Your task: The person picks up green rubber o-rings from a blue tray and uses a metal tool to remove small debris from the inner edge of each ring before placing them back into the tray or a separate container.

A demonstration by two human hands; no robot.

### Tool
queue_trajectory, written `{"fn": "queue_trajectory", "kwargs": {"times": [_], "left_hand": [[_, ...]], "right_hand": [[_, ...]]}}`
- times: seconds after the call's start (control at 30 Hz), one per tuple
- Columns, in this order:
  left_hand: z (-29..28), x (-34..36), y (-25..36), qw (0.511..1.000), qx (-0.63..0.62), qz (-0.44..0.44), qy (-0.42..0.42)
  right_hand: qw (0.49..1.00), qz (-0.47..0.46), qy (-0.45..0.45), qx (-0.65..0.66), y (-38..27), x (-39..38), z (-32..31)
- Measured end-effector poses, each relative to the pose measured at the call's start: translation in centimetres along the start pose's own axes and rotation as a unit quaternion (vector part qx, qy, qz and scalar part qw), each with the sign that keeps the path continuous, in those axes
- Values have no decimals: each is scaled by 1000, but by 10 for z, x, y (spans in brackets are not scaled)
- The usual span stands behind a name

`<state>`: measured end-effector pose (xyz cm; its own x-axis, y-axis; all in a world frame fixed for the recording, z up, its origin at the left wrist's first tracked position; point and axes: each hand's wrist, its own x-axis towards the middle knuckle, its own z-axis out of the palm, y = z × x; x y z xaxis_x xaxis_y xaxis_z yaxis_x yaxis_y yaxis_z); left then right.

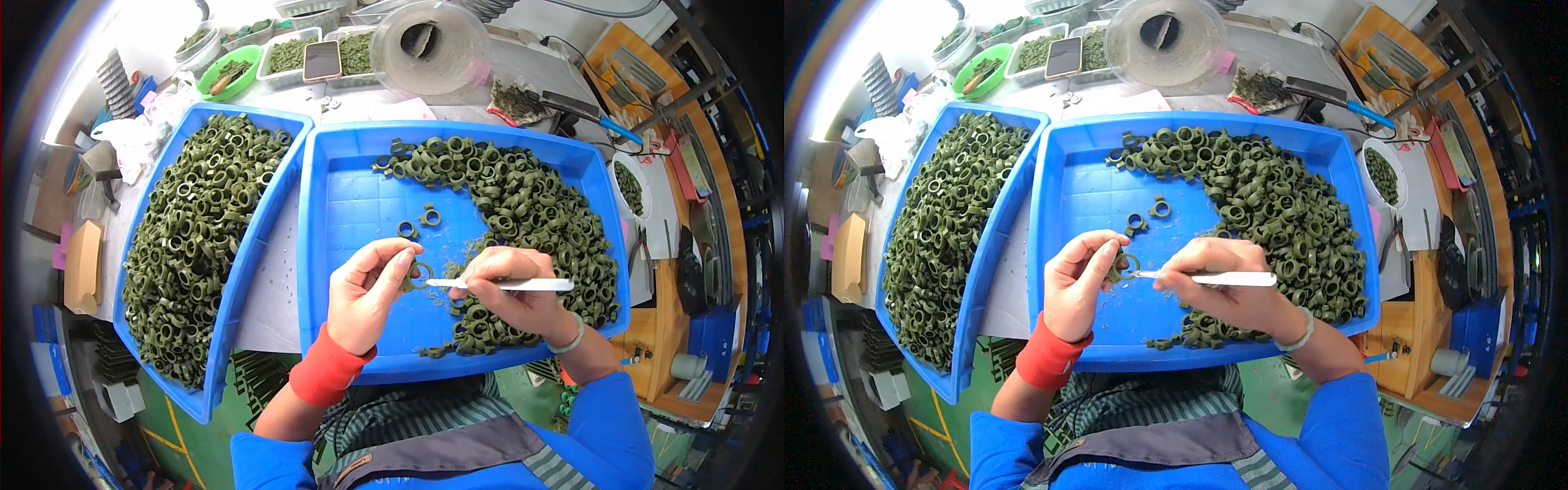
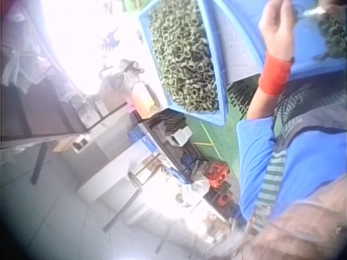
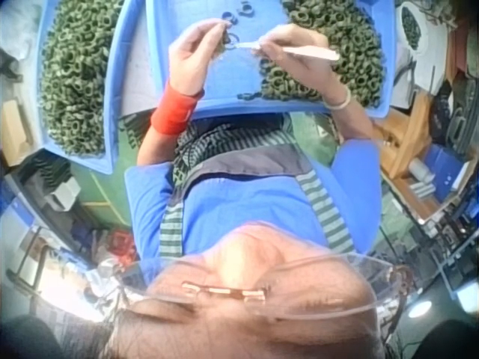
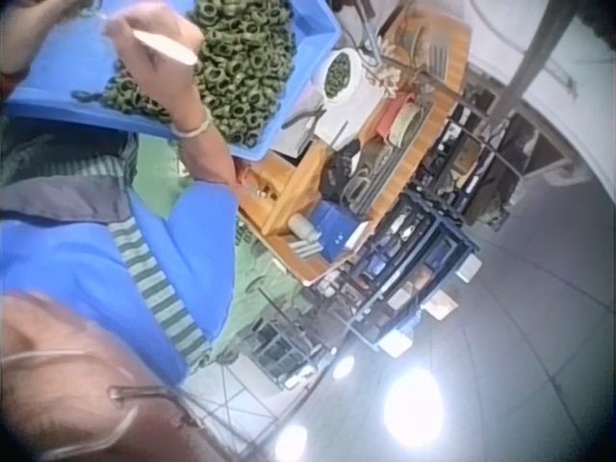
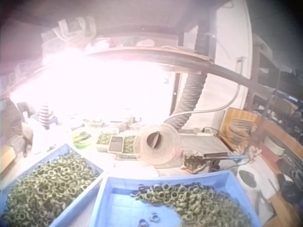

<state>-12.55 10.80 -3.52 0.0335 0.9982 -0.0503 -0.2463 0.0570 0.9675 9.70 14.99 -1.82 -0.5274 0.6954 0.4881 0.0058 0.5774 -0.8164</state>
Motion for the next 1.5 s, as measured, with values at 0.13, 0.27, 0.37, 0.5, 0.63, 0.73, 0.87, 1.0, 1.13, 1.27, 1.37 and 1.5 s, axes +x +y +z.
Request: {"fn": "queue_trajectory", "kwargs": {"times": [0.13, 0.27, 0.37, 0.5, 0.63, 0.73, 0.87, 1.0, 1.13, 1.27, 1.37, 1.5], "left_hand": [[1, 2, -1, 1000, -23, -4, 5], [1, 3, -6, 998, -62, 14, -6], [4, 3, -6, 998, -48, 34, -24], [9, 0, -7, 998, -10, 57, -32], [4, 2, -7, 999, -19, 9, -37], [0, 6, -7, 988, -134, -81, -9], [-6, 10, -8, 960, -211, -185, -2], [-12, 13, -16, 932, -261, -248, -44], [-13, 12, -11, 912, -290, -285, -57], [-16, 11, 0, 932, -273, -235, -34], [-35, 9, 0, 945, -274, -176, -33], [-40, 12, 1, 932, -305, -193, -28]], "right_hand": [[976, 55, 65, 199, 1, -7, 15], [958, 159, 121, 203, -5, 7, 11], [974, 198, 69, 81, -4, 8, 16], [974, 224, 23, 31, -3, 7, 20], [988, 155, 8, 19, -2, 9, 15], [990, 136, 11, 20, 0, 8, 16], [964, 250, 21, 91, -1, 7, 14], [970, 230, 10, 71, 1, 6, 12], [965, 252, 24, 62, 7, 8, 11], [971, 172, 67, -154, 43, 10, -4], [949, 168, -27, -264, 57, 19, -6], [928, 125, -64, -344, 93, 25, 13]]}}
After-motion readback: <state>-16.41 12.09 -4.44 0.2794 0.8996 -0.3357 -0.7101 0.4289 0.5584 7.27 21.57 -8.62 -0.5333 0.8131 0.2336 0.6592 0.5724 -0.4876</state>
